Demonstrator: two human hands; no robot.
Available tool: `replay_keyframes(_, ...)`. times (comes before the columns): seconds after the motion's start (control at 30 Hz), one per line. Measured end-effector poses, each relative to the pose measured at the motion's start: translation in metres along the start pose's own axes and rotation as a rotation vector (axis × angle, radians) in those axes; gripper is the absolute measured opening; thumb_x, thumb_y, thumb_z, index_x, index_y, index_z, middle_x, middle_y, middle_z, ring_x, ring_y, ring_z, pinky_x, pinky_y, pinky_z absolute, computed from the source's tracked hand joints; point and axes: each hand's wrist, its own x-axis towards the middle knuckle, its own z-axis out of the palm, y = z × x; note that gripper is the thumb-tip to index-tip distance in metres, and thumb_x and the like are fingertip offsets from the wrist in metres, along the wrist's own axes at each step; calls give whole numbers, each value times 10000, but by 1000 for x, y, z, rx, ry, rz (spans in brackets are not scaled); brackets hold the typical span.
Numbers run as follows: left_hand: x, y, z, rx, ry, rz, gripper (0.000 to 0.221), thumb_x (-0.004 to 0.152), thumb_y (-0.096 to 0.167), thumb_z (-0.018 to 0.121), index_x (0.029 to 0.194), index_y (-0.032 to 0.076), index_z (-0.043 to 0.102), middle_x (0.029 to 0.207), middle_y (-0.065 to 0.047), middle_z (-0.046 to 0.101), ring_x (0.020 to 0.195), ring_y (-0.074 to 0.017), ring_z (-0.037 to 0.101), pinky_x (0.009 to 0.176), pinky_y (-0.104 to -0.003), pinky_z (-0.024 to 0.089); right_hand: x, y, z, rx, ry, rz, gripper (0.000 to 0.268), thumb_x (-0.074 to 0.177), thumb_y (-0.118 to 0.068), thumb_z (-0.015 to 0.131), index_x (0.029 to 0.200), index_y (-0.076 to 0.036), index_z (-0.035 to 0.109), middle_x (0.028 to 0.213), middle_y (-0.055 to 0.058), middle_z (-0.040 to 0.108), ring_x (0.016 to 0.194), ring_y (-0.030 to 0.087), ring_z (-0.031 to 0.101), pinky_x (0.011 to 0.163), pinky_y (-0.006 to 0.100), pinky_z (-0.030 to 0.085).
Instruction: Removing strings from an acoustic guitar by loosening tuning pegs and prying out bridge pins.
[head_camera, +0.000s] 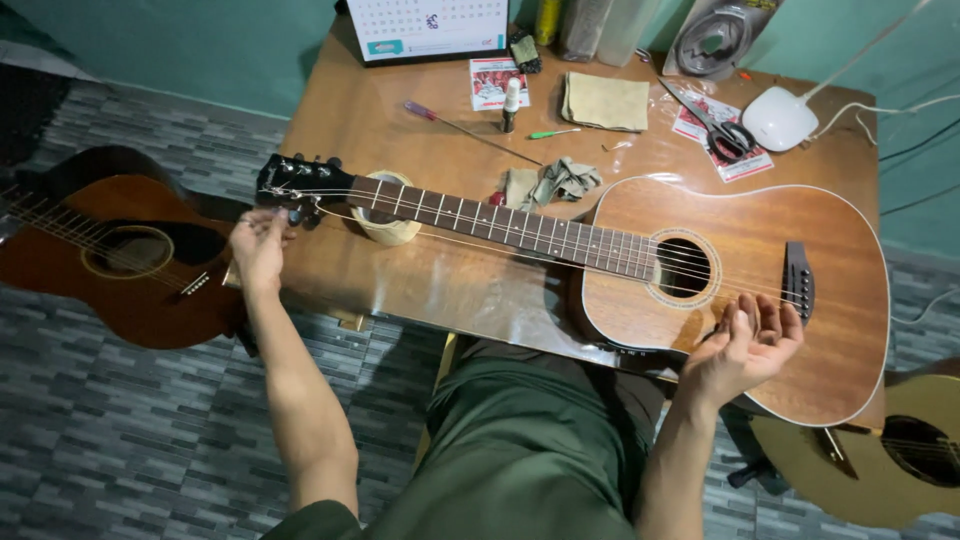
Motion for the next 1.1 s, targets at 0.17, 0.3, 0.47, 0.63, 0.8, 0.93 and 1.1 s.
replay_keyframes(0.17, 5, -34, 23, 27, 288, 412, 248, 942, -44, 768, 1074, 87, 604, 963, -109, 751, 845, -175, 757, 713, -245, 608, 2, 3, -1, 0, -28, -34, 411, 928, 87, 622, 1289, -54, 484, 1190, 135, 531, 1099, 217, 647, 1046, 278, 571)
replay_keyframes(0.3, 16, -51, 22, 35, 313, 512, 282, 919, -96, 786, 1116, 55, 652, 916, -127, 765, 782, -164, 754, 674, -244, 603, 6, 9, -4, -10, -41, -43, 402, 930, 65, 624, 1290, -48, 486, 1201, 152, 533, 1120, 218, 636, 1072, 297, 554)
replay_keyframes(0.47, 9, -46, 26, 181, 370, 839, 238, 864, -228, 794, 977, -43, 695, 1070, -160, 665, 765, -221, 658, 597, -274, 547, 8, 13, -9, -34, -111, -63, 417, 956, 33, 615, 1328, -63, 452, 1220, 157, 531, 1156, 233, 603, 1113, 322, 518)
replay_keyframes(0.63, 6, -52, 20, 148, 324, 775, 166, 995, -80, 744, 1111, -32, 634, 1011, -216, 754, 800, -249, 757, 640, -274, 613, 6, 8, -6, -91, -127, -46, 396, 967, -7, 633, 1320, -66, 463, 1229, 157, 542, 1167, 248, 617, 1110, 330, 524)
replay_keyframes(0.8, 8, -49, 18, 91, 249, 562, 115, 1111, 40, 628, 1165, -52, 669, 998, -178, 776, 826, -189, 792, 657, -220, 658, 4, 5, -4, -87, -122, -15, 381, 968, 1, 633, 1310, -50, 475, 1240, 161, 555, 1170, 243, 630, 1106, 319, 538)
replay_keyframes(0.93, 7, -50, 20, 126, 270, 524, 128, 1119, 108, 625, 1130, -10, 675, 948, -135, 767, 759, -161, 750, 613, -232, 618, 3, 2, -2, -109, -117, -31, 387, 960, -14, 643, 1308, -48, 475, 1234, 161, 567, 1168, 246, 628, 1103, 325, 539)
replay_keyframes(1.1, 6, -48, 22, 137, 260, 525, 191, 1148, 157, 600, 1070, -6, 663, 941, -155, 773, 746, -165, 755, 597, -215, 608, 4, 4, -4, -86, -110, -51, 372, 956, 11, 600, 1303, -37, 475, 1236, 173, 561, 1176, 271, 622, 1112, 334, 532)
